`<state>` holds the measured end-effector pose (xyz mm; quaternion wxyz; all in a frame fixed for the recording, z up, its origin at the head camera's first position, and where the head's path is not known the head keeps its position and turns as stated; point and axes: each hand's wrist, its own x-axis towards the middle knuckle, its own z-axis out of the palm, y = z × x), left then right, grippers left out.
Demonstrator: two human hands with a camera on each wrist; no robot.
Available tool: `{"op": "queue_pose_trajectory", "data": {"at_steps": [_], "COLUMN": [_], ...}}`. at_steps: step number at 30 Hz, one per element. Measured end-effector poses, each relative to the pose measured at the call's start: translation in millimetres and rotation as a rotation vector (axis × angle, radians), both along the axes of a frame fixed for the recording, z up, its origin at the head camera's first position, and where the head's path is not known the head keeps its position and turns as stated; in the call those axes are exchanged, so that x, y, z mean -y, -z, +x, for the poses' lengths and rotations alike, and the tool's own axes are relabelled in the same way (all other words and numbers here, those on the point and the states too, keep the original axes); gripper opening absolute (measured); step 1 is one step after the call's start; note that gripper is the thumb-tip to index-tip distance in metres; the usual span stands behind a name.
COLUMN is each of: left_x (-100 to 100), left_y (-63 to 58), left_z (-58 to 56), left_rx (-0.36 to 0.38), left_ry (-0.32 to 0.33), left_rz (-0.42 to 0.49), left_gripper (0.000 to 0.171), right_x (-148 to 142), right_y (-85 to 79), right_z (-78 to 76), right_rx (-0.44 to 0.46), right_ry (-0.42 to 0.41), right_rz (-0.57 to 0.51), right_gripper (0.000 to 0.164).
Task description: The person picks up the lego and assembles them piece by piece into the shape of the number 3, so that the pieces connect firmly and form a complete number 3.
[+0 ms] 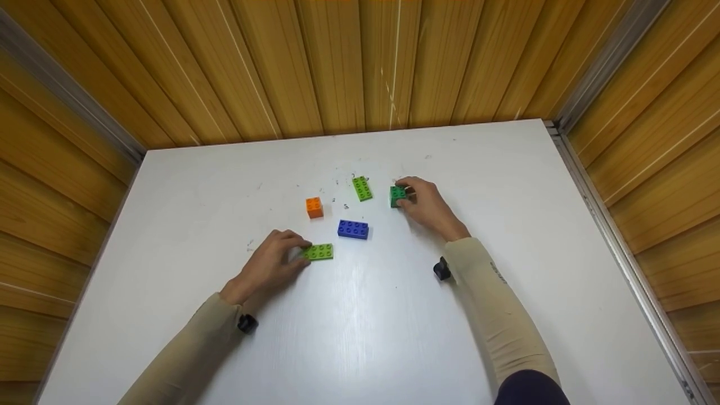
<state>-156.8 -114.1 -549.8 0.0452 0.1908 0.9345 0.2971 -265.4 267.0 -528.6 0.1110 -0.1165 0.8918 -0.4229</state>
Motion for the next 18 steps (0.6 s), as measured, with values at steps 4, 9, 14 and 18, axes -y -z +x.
{"op": "queue_pose_trajectory", "data": {"at_steps": [4, 9, 14, 18], "left_x": [-2, -5, -7, -8], "left_y": [-0.1, -1.1, -0.9, -0.5], "left_z": [3.0, 3.8, 3.1, 1.9], "left_rx": [0.014, 0.020, 0.035, 0.029], "left_ry": [-0.001, 0.005, 0.006, 0.001], "left_rz": [0.009, 0.013, 0.015, 0.000], "left_gripper": [0.034, 0.033, 0.034, 0.034], "right_x": [0, 0, 2, 5], "right_y": [-1.9, -5.2, -8.8, -12.8], "right_z": [1.9, 3.6, 8.3, 12.4], "right_rx": [-0.014, -0.048, -0.080, -0.105], "right_ry": [-0.003, -0.014, -0.024, -0.047], "right_rz": [-0.006, -0.013, -0.016, -0.026], "right_gripper": [0.047, 0.047, 0.047, 0.047]}}
